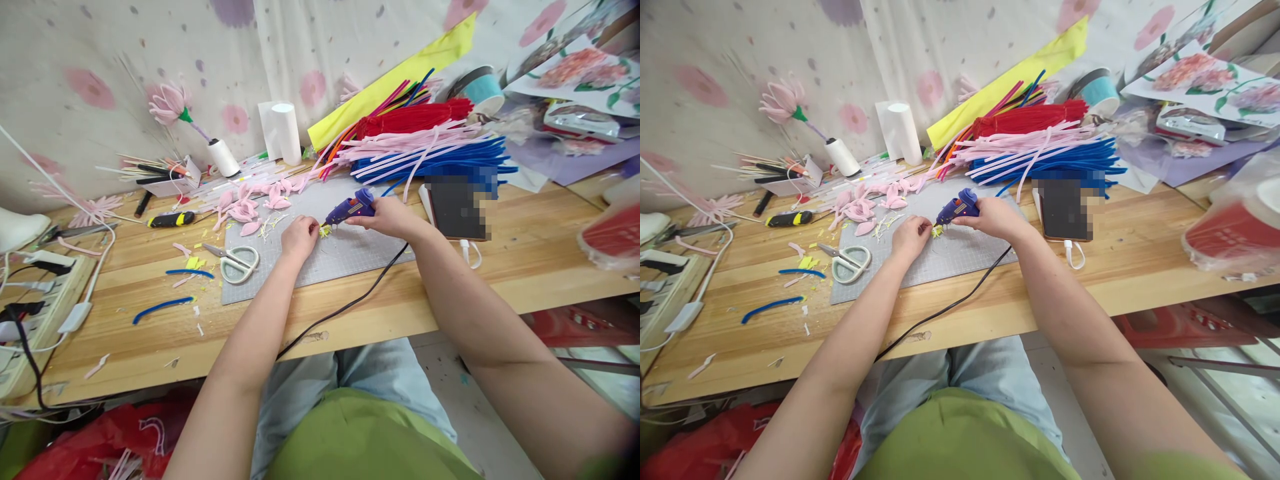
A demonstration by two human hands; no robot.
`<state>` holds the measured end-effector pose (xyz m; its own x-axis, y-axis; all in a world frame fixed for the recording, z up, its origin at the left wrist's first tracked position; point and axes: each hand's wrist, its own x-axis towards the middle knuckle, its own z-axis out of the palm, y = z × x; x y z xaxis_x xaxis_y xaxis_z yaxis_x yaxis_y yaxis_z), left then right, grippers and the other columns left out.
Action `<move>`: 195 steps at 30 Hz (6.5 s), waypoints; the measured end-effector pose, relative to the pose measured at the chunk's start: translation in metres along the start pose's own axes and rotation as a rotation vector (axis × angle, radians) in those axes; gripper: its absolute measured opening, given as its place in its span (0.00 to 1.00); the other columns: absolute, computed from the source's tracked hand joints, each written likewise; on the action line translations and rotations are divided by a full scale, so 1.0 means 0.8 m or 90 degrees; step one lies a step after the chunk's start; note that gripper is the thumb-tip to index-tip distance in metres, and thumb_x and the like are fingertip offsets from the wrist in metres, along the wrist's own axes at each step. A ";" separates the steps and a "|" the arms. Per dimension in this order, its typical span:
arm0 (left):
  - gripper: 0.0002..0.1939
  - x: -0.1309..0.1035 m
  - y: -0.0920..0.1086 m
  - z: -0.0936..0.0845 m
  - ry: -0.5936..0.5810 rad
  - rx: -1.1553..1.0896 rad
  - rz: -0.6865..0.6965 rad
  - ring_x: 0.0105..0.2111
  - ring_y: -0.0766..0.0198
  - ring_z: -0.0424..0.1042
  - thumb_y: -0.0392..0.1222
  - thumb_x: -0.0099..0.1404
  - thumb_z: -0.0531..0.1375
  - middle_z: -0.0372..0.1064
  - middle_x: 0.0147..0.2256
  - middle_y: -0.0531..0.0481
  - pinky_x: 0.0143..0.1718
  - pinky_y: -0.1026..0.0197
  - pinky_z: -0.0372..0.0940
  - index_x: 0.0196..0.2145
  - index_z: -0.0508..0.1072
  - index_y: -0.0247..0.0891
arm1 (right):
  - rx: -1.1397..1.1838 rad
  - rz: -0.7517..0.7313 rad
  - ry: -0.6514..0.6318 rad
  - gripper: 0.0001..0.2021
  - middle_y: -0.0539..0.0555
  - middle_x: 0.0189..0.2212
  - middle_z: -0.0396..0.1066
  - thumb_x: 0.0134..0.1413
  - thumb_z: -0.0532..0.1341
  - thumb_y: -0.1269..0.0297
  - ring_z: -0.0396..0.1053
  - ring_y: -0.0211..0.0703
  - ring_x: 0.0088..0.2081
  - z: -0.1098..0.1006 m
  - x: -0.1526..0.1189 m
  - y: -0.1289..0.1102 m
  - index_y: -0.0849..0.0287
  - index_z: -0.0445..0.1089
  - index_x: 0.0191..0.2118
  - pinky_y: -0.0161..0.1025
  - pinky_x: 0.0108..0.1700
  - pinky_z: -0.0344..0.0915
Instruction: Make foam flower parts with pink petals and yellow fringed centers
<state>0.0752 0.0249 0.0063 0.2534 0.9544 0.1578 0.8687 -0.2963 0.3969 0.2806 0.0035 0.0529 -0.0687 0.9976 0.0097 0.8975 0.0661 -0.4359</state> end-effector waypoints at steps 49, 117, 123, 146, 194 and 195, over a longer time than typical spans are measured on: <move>0.09 0.000 0.000 0.000 0.002 -0.001 -0.003 0.37 0.63 0.69 0.40 0.63 0.54 0.71 0.38 0.48 0.34 0.62 0.58 0.35 0.74 0.40 | 0.001 -0.017 -0.002 0.20 0.55 0.24 0.72 0.44 0.62 0.44 0.70 0.47 0.30 0.003 0.001 0.001 0.58 0.73 0.31 0.36 0.28 0.57; 0.43 -0.024 -0.011 -0.004 0.107 -0.226 -0.033 0.52 0.62 0.65 0.25 0.55 0.51 0.64 0.56 0.48 0.54 0.56 0.59 0.65 0.38 0.44 | 0.113 0.150 0.218 0.23 0.63 0.40 0.72 0.47 0.59 0.52 0.70 0.55 0.41 0.053 0.021 0.021 0.60 0.63 0.47 0.45 0.39 0.63; 0.46 -0.021 -0.013 -0.005 0.099 -0.215 0.032 0.58 0.60 0.58 0.25 0.53 0.52 0.63 0.56 0.45 0.58 0.53 0.53 0.65 0.35 0.41 | 0.082 0.150 0.297 0.19 0.56 0.30 0.68 0.40 0.62 0.49 0.65 0.48 0.33 0.009 -0.003 0.019 0.57 0.60 0.34 0.42 0.33 0.59; 0.43 -0.019 -0.014 0.000 0.124 -0.193 -0.004 0.45 0.62 0.69 0.32 0.57 0.56 0.74 0.39 0.50 0.53 0.54 0.56 0.65 0.37 0.38 | 0.078 -0.158 0.117 0.25 0.60 0.38 0.68 0.39 0.62 0.62 0.65 0.55 0.43 0.083 0.004 -0.036 0.60 0.57 0.45 0.47 0.47 0.60; 0.27 -0.032 -0.009 -0.007 0.138 -0.048 0.075 0.44 0.56 0.69 0.34 0.54 0.60 0.74 0.30 0.54 0.62 0.48 0.46 0.52 0.62 0.40 | 0.100 -0.246 0.138 0.22 0.56 0.35 0.72 0.43 0.59 0.70 0.66 0.50 0.41 0.091 0.019 -0.025 0.59 0.59 0.47 0.46 0.46 0.60; 0.26 -0.032 -0.010 -0.007 0.139 -0.047 0.065 0.44 0.56 0.69 0.34 0.54 0.60 0.74 0.30 0.53 0.62 0.48 0.46 0.52 0.62 0.40 | 0.089 -0.241 0.141 0.21 0.56 0.35 0.72 0.43 0.59 0.70 0.66 0.51 0.41 0.092 0.020 -0.027 0.60 0.59 0.47 0.45 0.45 0.60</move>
<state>0.0598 0.0028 0.0041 0.2338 0.8912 0.3888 0.8074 -0.4007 0.4331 0.2282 0.0162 -0.0039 -0.2714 0.8856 0.3770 0.7586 0.4378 -0.4825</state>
